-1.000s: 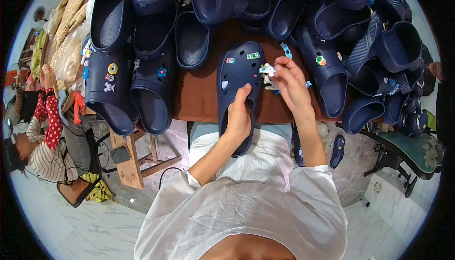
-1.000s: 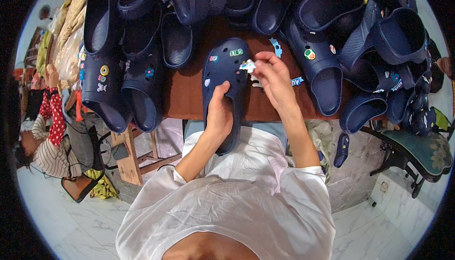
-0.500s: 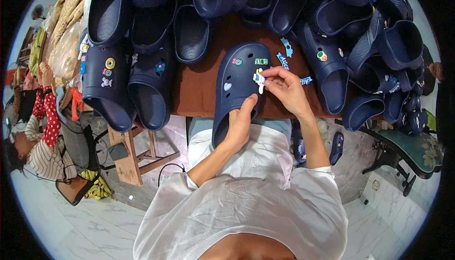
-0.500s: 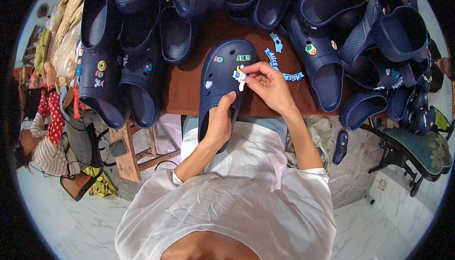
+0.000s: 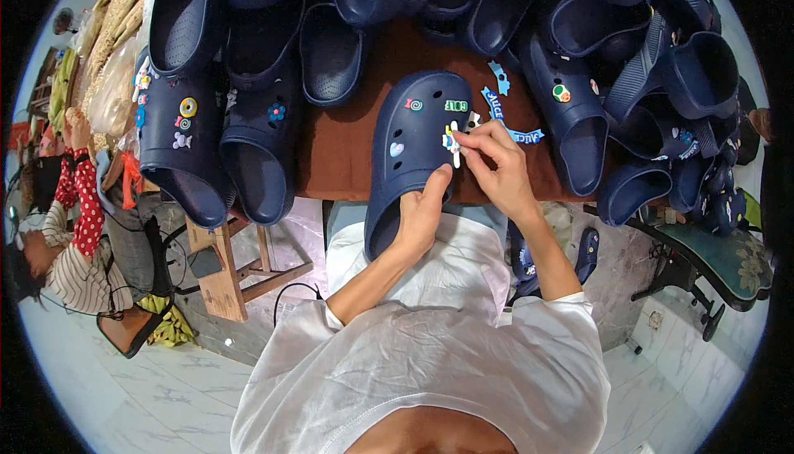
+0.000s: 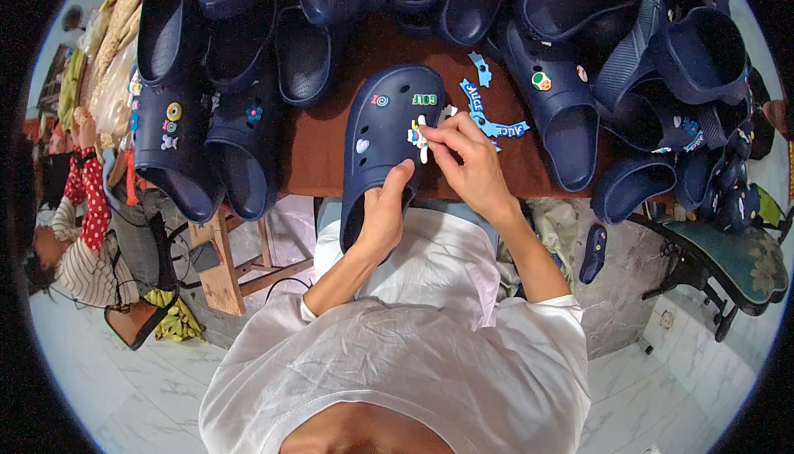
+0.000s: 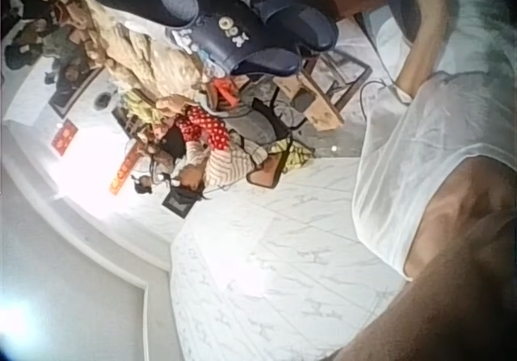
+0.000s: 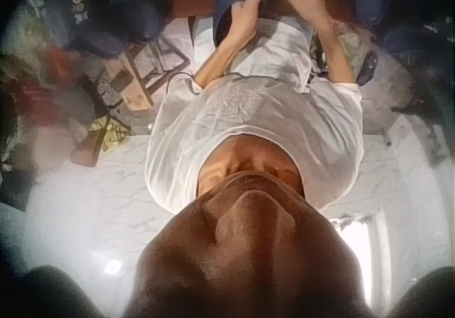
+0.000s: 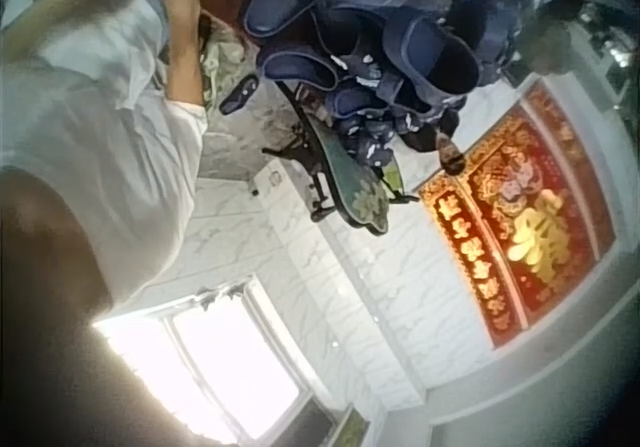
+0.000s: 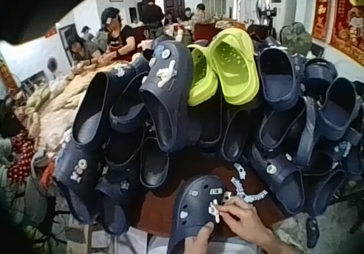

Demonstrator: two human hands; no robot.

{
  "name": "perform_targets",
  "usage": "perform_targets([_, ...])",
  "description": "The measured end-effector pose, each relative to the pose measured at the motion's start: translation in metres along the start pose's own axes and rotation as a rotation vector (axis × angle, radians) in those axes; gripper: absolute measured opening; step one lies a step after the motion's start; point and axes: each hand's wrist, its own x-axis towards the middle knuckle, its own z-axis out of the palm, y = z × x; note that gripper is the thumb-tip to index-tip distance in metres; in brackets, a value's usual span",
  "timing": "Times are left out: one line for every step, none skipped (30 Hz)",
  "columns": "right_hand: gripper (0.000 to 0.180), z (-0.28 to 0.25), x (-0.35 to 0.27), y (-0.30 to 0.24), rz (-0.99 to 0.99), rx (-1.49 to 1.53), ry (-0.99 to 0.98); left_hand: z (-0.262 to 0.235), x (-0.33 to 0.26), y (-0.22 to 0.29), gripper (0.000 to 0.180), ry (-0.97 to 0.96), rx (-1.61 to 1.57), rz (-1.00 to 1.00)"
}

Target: Decorating blue clogs with various colorful charms.

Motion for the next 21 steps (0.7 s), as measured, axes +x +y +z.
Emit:
perform_targets([0.026,0.002,-0.001,0.001,-0.014,-0.005,0.010,0.001,0.000,0.001,0.031,0.004,0.008,-0.015])
perform_targets([0.026,0.002,-0.002,0.002,-0.015,-0.006,0.011,0.001,0.000,0.000,0.031,0.003,0.007,-0.014])
perform_targets([0.027,0.003,-0.004,0.002,-0.018,-0.014,0.023,0.002,-0.001,0.000,0.030,0.000,0.000,0.003])
perform_targets([0.027,0.004,-0.005,0.001,-0.020,-0.024,0.039,0.002,-0.001,0.000,0.029,-0.006,-0.007,0.020])
perform_targets([0.027,0.006,-0.007,0.001,-0.021,-0.026,0.044,0.001,0.000,-0.001,0.029,-0.011,-0.005,0.021])
perform_targets([0.029,0.010,-0.008,0.000,-0.030,-0.002,0.070,-0.004,0.002,-0.002,0.028,-0.007,-0.042,-0.035])
perform_targets([0.030,0.015,-0.009,0.000,-0.040,0.020,0.098,-0.008,0.004,-0.003,0.027,-0.006,-0.079,-0.091])
perform_targets([0.033,0.020,-0.012,-0.003,-0.080,-0.041,0.122,-0.011,0.004,-0.004,0.027,-0.014,-0.076,-0.092])
perform_targets([0.035,0.026,-0.017,-0.005,-0.028,-0.002,0.121,-0.014,0.004,-0.003,0.026,-0.012,-0.129,-0.079])
perform_targets([0.038,0.033,-0.023,-0.007,-0.026,-0.003,0.124,-0.016,0.003,-0.003,0.025,-0.010,-0.182,-0.068])
perform_targets([0.040,0.038,-0.028,-0.008,-0.023,-0.003,0.127,-0.018,0.002,-0.001,0.025,-0.018,-0.180,-0.071])
perform_targets([0.045,0.042,-0.032,-0.010,-0.050,-0.047,0.144,-0.019,0.001,0.001,0.025,-0.015,-0.184,-0.063])
perform_targets([0.048,0.046,-0.036,-0.012,-0.029,-0.068,0.139,-0.020,0.000,0.002,0.025,-0.008,-0.189,-0.053])
perform_targets([0.048,0.047,-0.037,-0.013,-0.041,-0.045,0.141,-0.019,0.000,0.003,0.025,-0.002,-0.205,-0.026])
perform_targets([0.047,0.047,-0.038,-0.014,-0.052,-0.022,0.143,-0.019,0.002,0.003,0.025,-0.004,-0.203,-0.027])
perform_targets([0.047,0.044,-0.037,-0.013,-0.052,-0.021,0.143,-0.021,0.003,0.001,0.026,-0.004,-0.213,-0.034])
perform_targets([0.045,0.038,-0.035,-0.010,-0.048,-0.044,0.143,-0.023,0.004,0.000,0.027,-0.003,-0.224,-0.040])
perform_targets([0.042,0.032,-0.033,-0.005,-0.044,-0.066,0.143,-0.024,0.003,-0.001,0.027,-0.002,-0.223,-0.039])
perform_targets([0.033,0.026,-0.031,0.005,-0.017,-0.117,0.191,-0.023,0.002,-0.001,0.029,0.003,-0.194,-0.021])
perform_targets([0.030,0.019,-0.028,0.011,-0.002,-0.231,0.204,-0.024,0.001,-0.002,0.030,0.009,-0.168,-0.003])
perform_targets([0.026,0.012,-0.027,0.016,0.012,-0.345,0.215,-0.025,0.000,-0.004,0.030,0.013,-0.168,0.000])
